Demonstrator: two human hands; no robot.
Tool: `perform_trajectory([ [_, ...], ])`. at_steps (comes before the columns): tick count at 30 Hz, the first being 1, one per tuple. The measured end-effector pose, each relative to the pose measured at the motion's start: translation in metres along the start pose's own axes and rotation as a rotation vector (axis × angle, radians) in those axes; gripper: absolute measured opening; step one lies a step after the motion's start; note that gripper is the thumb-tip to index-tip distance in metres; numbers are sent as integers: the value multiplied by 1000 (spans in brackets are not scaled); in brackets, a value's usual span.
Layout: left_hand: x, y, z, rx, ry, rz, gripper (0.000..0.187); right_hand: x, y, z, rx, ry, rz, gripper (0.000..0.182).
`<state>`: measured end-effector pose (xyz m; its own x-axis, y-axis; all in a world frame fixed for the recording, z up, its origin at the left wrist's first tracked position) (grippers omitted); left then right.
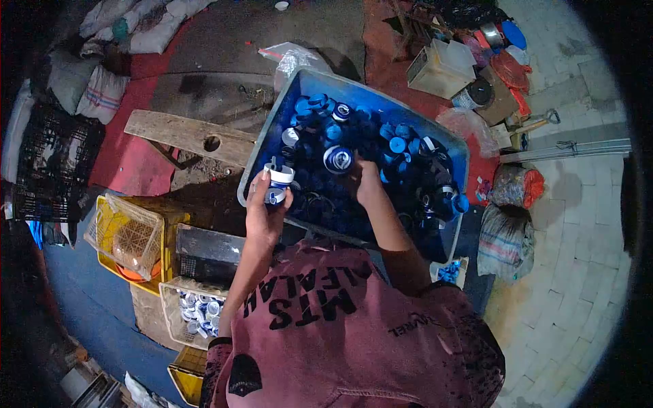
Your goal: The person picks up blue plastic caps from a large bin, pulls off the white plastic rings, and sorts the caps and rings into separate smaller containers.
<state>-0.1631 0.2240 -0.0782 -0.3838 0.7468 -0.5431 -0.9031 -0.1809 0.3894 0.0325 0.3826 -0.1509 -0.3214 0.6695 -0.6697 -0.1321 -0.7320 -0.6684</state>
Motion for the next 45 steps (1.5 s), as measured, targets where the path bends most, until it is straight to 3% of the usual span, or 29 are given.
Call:
perform_trajectory([
  [3, -7, -7, 13, -31, -22, 25, 32, -29, 1, 24, 205, -211, -69, 42],
  [7, -18, -17, 19, -40, -27, 71, 36, -79, -2, 61, 413, -348, -9, 49],
  [11, -34, -27, 17, 31, -112, 138, 36, -100, 13, 71, 318, -567, -72, 56],
  [13, -46, -30, 9, 60, -62, 173, 39, -115, 14, 75, 145, -459, -209, 56],
  [15, -59, -32, 1, 49, -41, 215, 41, -132, 17, 83, 259, -516, -81, 53],
  [18, -92, -31, -8, -71, 11, 281, 43, -145, 40, 87, 105, -578, -161, 47],
  [19, -99, -31, -19, -81, 7, 311, 44, -152, 49, 89, 46, -588, -197, 45],
  [20, -106, -31, -32, -91, 5, 344, 45, -162, 57, 93, 94, -570, -211, 30],
  [23, -138, -30, -76, -143, 81, 444, 49, -180, 93, 104, -51, -588, -96, 24],
  [26, -175, -29, -125, -287, 209, 507, 50, -201, 141, 118, -117, -599, -1, 25],
  [29, -215, -28, -161, -429, 256, 571, 34, -228, 192, 137, -161, -668, 87, 28],
  [36, -299, -19, -260, -687, 485, 791, 30, -285, 308, 173, -342, -763, 289, 30],
  [40, -341, -6, -319, -772, 518, 844, 31, -315, 381, 193, -412, -763, 347, 31],
  [44, -376, -2, -406, -834, 743, 877, 42, -347, 450, 215, -482, -766, 437, 34],
  [45, -382, 4, -418, -860, 703, 884, 41, -356, 464, 222, -489, -775, 457, 34],
])
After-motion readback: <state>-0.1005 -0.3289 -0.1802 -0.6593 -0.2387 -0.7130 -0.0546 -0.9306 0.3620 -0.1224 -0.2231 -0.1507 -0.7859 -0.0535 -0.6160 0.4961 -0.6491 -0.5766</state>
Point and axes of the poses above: each hand's wrist, its own x-axis towards the middle knuckle, its own z-axis out of the palm, y = z × x, the point moved 6 cm from there along x, towards the middle knuckle, and after that the axes turned 10 degrees about -x, right-handed, at the moved point
